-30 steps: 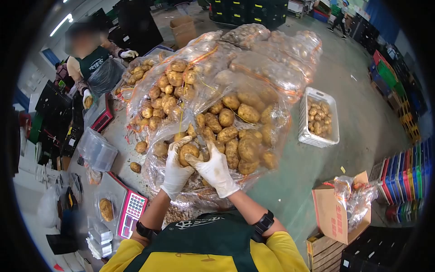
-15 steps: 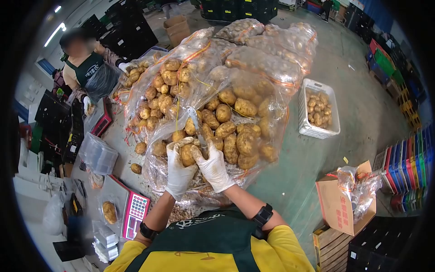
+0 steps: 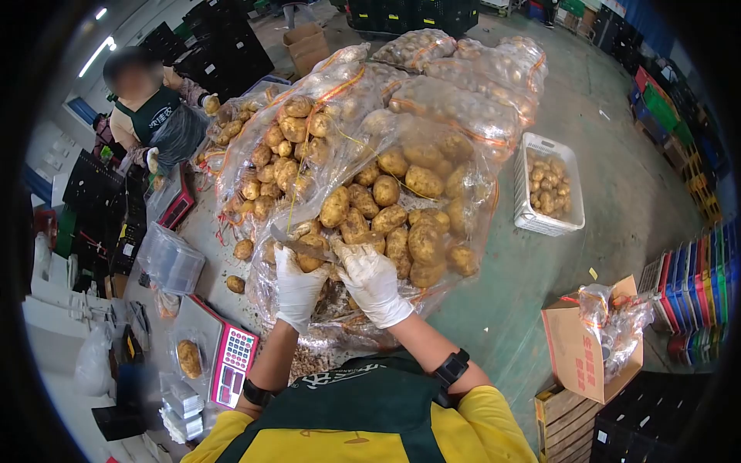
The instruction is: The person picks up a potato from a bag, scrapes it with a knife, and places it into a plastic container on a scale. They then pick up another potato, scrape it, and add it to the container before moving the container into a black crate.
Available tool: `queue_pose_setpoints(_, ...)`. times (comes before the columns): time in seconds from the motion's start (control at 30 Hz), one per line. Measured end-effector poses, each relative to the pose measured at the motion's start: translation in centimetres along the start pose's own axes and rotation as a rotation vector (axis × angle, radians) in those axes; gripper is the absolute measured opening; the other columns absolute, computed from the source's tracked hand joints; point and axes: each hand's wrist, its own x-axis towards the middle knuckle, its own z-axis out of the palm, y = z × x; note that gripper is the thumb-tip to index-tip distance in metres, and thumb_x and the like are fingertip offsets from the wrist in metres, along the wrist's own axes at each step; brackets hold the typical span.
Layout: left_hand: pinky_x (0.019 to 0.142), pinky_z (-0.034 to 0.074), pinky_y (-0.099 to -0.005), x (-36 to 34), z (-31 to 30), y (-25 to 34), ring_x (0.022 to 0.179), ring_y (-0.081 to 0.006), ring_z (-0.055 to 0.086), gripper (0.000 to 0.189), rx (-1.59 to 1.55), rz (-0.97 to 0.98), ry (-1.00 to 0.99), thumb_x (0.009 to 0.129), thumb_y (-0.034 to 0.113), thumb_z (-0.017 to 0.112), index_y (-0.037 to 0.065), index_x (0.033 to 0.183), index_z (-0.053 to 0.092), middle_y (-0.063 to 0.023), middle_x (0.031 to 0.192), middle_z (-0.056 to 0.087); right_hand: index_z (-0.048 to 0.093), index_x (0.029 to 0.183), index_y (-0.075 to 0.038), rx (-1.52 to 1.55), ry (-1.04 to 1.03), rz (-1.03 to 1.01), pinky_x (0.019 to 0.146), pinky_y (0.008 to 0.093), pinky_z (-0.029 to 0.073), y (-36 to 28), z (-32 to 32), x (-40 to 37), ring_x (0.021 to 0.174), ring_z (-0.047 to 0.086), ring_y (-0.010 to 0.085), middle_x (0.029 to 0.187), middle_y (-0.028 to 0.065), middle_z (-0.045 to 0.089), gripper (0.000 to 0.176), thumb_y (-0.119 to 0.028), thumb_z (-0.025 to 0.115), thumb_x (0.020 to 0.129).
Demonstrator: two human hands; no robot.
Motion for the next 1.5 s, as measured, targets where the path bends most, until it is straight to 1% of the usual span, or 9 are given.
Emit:
queue_pose_setpoints(0.33,0.089,0.043,-0.037,-0.2,-0.2,0.6,0.102,-0.0291,0.052,0.052,0.04,-0.02,-0.063,0.064,0.0,0.074,0.003,0.111,0.053,-0.0146,0.109,0.05,0.048,0.13,0.0,-0.144,0.032,-0.035,0.066,0.0366,0.05,0.1,0.1,0.2,0.082,0.059,0.0279,0.086,0.0119,0.06,0.065,-0.011,0.067,0.069)
queue_pose_setpoints(0.57,0.097,0.038,-0.0396,0.1,-1.3,2.6,0.108,-0.0324,0.046,0.058,0.031,-0.075,-0.086,0.063,0.004,0.077,0.007,0.116,0.053,-0.0152,0.113,0.046,0.048,0.132,-0.01,-0.494,0.055,0.478,0.059,0.0347,0.049,6.6,-0.1,-0.6,0.071,0.058,0.025,0.081,0.0113,0.059,0.058,-0.013,0.069,0.078)
queue_pose_setpoints(0.77,0.096,0.038,-0.0375,0.1,-0.7,2.8,0.107,-0.0298,0.049,0.058,-0.151,-0.095,-0.123,0.064,0.001,0.076,0.007,0.117,0.054,-0.0131,0.112,0.046,0.058,0.116,0.003,0.897,-0.095,0.893,0.069,0.0306,0.049,4.0,0.0,0.9,0.08,0.061,0.018,0.093,0.0095,0.067,0.043,-0.027,0.066,0.087)
queue_pose_setpoints(0.83,0.094,0.04,-0.037,0.0,-0.1,2.7,0.109,-0.0276,0.049,0.056,-0.099,-0.007,-0.13,0.065,0.0,0.075,0.007,0.117,0.055,-0.0129,0.112,0.05,0.058,0.114,0.005,0.986,-0.374,0.997,0.071,0.0279,0.048,0.8,-2.2,2.9,0.082,0.057,0.0121,0.093,0.0052,0.066,0.044,-0.028,0.068,0.086)
queue_pose_setpoints(0.93,0.092,0.046,-0.0344,0.2,-0.5,3.0,0.108,-0.0231,0.053,0.054,0.202,0.151,-0.19,0.07,0.003,0.076,0.007,0.119,0.054,-0.0124,0.117,0.054,0.059,0.113,0.006,0.987,-0.258,0.848,0.071,0.0242,0.047,0.3,-0.6,2.1,0.082,0.054,0.0088,0.095,0.0098,0.065,0.044,-0.028,0.068,0.086)
queue_pose_setpoints(1.03,0.091,0.048,-0.0319,-0.2,-0.2,2.0,0.104,-0.0225,0.058,0.057,-0.829,-0.428,-0.282,0.073,0.006,0.076,0.007,0.124,0.05,-0.0112,0.12,0.055,0.063,0.097,0.0,1.151,-0.225,1.166,0.043,0.023,0.04,1.5,-0.1,1.7,0.05,0.051,0.0074,0.067,0.0022,0.058,0.029,-0.027,0.066,0.087)
queue_pose_setpoints(1.17,0.088,0.051,-0.0299,0.2,-1.7,2.2,0.1,-0.0228,0.06,0.052,-1.251,-1.049,-0.101,0.086,0.027,0.066,0.007,0.13,0.045,-0.0113,0.114,0.058,0.062,0.095,-0.003,1.077,-0.176,1.155,0.038,0.0215,0.033,1.7,0.0,1.5,0.044,0.043,0.0049,0.06,-0.0034,0.053,0.018,-0.02,0.062,0.089)
queue_pose_setpoints(1.4,0.077,0.052,-0.0402,-0.4,-1.1,-2.7,0.087,-0.0267,0.056,0.042,-2.208,-1.268,-0.128,0.097,0.041,0.041,0.009,0.123,0.048,-0.0151,0.105,0.055,0.065,0.106,-0.004,1.087,-0.244,0.957,0.044,0.0217,0.032,0.6,0.3,0.9,0.051,0.041,0.0025,0.066,-0.0046,0.056,0.022,-0.018,0.063,0.089)
queue_pose_setpoints(1.5,0.078,0.053,-0.0409,-1.5,-1.2,-3.9,0.092,-0.0276,0.057,0.045,-2.038,-1.222,-0.103,0.095,0.043,0.044,0.009,0.124,0.048,-0.0168,0.111,0.055,0.064,0.109,-0.004,1.098,-0.179,0.821,0.047,0.0215,0.036,0.5,0.9,0.9,0.055,0.045,0.0027,0.07,-0.0035,0.059,0.025,-0.019,0.064,0.089)
